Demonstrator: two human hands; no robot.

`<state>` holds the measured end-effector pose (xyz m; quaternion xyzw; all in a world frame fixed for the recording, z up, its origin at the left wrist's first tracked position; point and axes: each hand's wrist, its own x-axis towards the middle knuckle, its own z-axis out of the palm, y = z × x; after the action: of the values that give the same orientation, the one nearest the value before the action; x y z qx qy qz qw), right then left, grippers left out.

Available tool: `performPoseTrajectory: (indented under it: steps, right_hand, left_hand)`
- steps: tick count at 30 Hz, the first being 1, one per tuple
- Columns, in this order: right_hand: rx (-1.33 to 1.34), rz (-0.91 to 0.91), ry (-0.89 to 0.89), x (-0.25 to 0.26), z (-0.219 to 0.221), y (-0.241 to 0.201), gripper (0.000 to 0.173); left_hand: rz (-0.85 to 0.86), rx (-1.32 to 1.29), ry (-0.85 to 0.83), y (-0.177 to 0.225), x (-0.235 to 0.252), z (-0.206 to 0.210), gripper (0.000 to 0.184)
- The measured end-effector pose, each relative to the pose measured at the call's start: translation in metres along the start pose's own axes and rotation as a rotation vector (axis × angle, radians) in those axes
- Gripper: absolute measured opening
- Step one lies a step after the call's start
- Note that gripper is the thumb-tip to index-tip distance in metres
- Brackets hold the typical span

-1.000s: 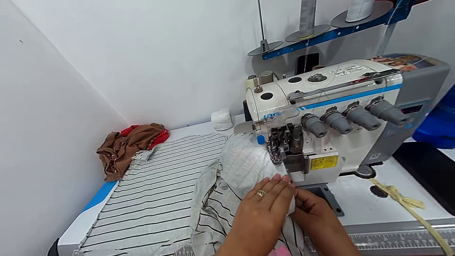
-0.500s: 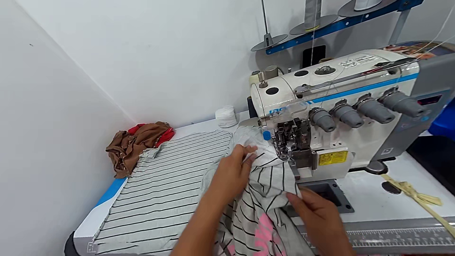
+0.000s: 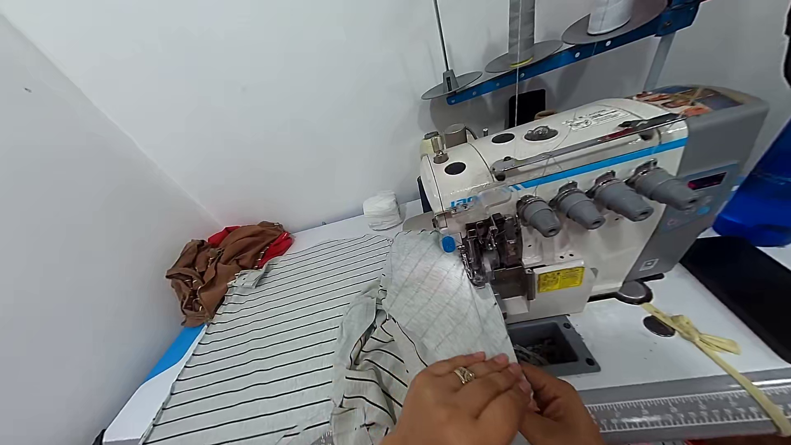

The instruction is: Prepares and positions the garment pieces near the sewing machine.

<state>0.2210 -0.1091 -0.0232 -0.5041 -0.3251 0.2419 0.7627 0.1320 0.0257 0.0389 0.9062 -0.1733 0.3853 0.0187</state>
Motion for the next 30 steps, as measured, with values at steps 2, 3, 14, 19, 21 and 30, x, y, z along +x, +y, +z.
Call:
performPoseTrajectory:
  steps: [2, 3, 14, 19, 21, 30]
  right_hand:
    - [-0.005, -0.039, 0.028, 0.007, 0.002, 0.003, 0.026]
    - [-0.011, -0.059, 0.042, 0.013, 0.002, 0.004, 0.023]
    - [0.099, -0.1, 0.045, 0.048, 0.013, 0.015, 0.007]
    - [0.126, -0.095, 0.046, 0.048, 0.016, 0.018, 0.012]
    - [0.14, -0.093, 0.036, 0.048, 0.017, 0.017, 0.013]
    - [0.143, -0.076, 0.025, 0.047, 0.019, 0.016, 0.016]
  left_hand:
    - [-0.029, 0.072, 0.001, 0.003, 0.005, 0.003, 0.017]
    - [-0.05, 0.106, 0.007, 0.001, 0.008, 0.006, 0.018]
    - [-0.252, 0.204, 0.068, -0.015, 0.02, 0.016, 0.017]
    - [-0.285, 0.224, 0.05, -0.014, 0.023, 0.017, 0.013]
    - [-0.275, 0.228, 0.072, -0.015, 0.023, 0.018, 0.013]
    - [-0.175, 0.188, 0.138, -0.019, 0.016, 0.024, 0.013]
